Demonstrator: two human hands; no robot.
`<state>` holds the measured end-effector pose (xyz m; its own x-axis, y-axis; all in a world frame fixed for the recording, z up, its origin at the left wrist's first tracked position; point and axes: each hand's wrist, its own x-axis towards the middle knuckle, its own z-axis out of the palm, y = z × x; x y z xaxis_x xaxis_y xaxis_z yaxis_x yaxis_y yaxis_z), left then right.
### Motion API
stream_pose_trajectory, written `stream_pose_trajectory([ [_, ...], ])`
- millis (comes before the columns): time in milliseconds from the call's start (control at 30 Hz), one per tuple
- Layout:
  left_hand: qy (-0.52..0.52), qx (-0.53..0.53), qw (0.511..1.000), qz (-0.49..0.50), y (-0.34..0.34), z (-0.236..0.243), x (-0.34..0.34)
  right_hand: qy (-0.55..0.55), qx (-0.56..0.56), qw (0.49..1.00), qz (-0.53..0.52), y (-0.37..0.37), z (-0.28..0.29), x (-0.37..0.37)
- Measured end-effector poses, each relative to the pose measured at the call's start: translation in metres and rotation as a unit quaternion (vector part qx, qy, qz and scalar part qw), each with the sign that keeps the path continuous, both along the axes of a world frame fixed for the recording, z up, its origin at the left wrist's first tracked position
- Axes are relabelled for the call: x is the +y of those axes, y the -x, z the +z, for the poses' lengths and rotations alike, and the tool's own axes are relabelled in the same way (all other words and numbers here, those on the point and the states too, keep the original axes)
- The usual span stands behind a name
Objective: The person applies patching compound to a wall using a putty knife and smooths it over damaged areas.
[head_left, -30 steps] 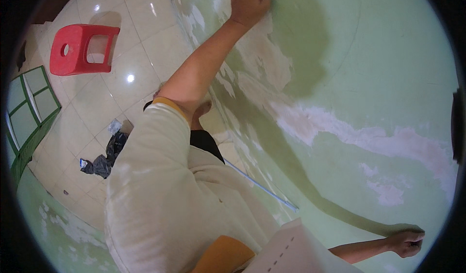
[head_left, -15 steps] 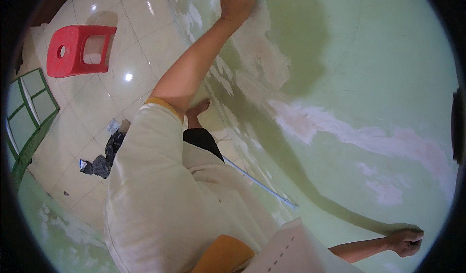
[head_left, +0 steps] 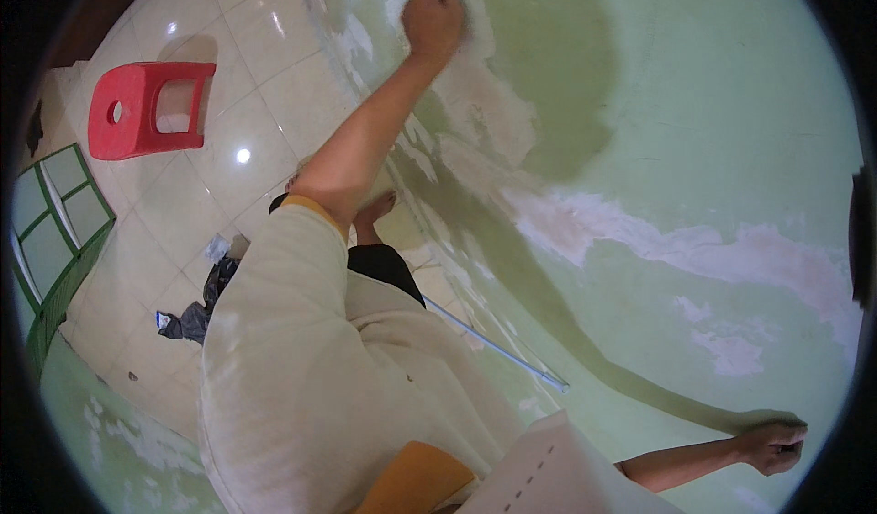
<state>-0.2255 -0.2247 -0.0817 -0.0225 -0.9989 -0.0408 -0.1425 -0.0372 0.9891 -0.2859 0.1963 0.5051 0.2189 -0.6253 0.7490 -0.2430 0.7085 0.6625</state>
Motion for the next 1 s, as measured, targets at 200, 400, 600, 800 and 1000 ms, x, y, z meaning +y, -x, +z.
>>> stream_pose_trajectory([
  [200,0.284,0.069,0.955,-0.059,-0.014,0.047,0.060,-0.017,0.009,0.999,0.038,0.009,0.007,0.007],
  [400,-0.074,-0.023,0.997,0.014,0.000,-0.060,0.033,-0.004,0.002,1.000,0.017,0.007,0.004,0.003],
  [600,-0.109,-0.006,0.994,-0.017,-0.004,-0.049,0.033,-0.021,0.028,0.999,-0.005,0.000,0.002,-0.004],
  [800,0.263,0.099,0.956,-0.084,-0.011,0.045,0.081,-0.001,0.006,1.000,-0.002,0.002,0.001,0.003],
  [1000,-0.054,-0.008,0.998,0.017,0.000,-0.067,0.045,-0.012,0.022,1.000,0.005,0.005,0.002,-0.003],
])
